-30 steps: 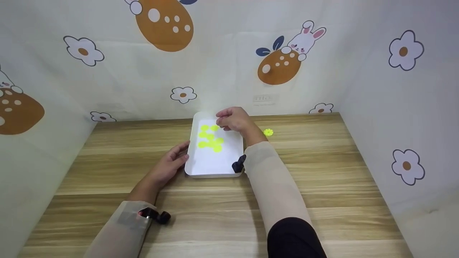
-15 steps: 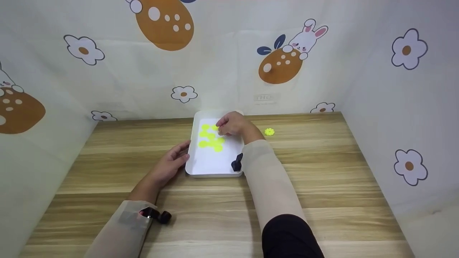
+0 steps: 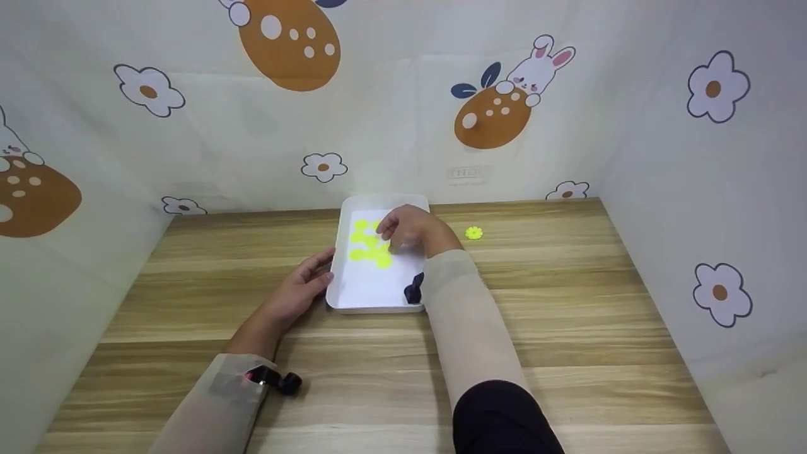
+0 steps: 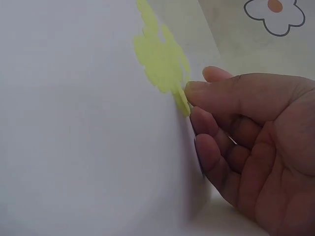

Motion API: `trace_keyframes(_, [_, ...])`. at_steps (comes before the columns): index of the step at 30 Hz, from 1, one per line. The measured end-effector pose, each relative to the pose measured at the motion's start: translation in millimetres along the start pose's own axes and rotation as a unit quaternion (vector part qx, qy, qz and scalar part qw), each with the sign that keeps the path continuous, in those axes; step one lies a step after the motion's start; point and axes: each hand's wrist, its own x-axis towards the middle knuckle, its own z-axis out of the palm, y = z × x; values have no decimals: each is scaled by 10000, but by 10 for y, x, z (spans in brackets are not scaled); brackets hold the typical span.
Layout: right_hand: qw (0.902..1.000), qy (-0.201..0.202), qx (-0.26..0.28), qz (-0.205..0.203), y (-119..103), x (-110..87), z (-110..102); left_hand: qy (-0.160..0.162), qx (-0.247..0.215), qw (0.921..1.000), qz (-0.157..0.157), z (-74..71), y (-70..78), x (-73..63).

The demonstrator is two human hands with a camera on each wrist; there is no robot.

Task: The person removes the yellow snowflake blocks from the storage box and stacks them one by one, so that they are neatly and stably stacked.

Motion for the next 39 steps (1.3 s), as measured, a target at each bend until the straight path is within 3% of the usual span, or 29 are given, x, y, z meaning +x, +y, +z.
trace_keyframes(8, [9999,-83,-63,-71,-14,-27,30,-7,73,9999,-109,4,11,-11])
trace_keyframes(27, [9976,636,-251,58,8,26,73,171,238,9991,-314,0,19,-7])
trace_keyframes(36, [9948,974,234,-181,20,52,64,60,177,9996,-219,-12,3,-9])
trace_keyframes(39, [9922,1037,645,-270,11,46,57,12,117,9998,-157,-17,-6,-7])
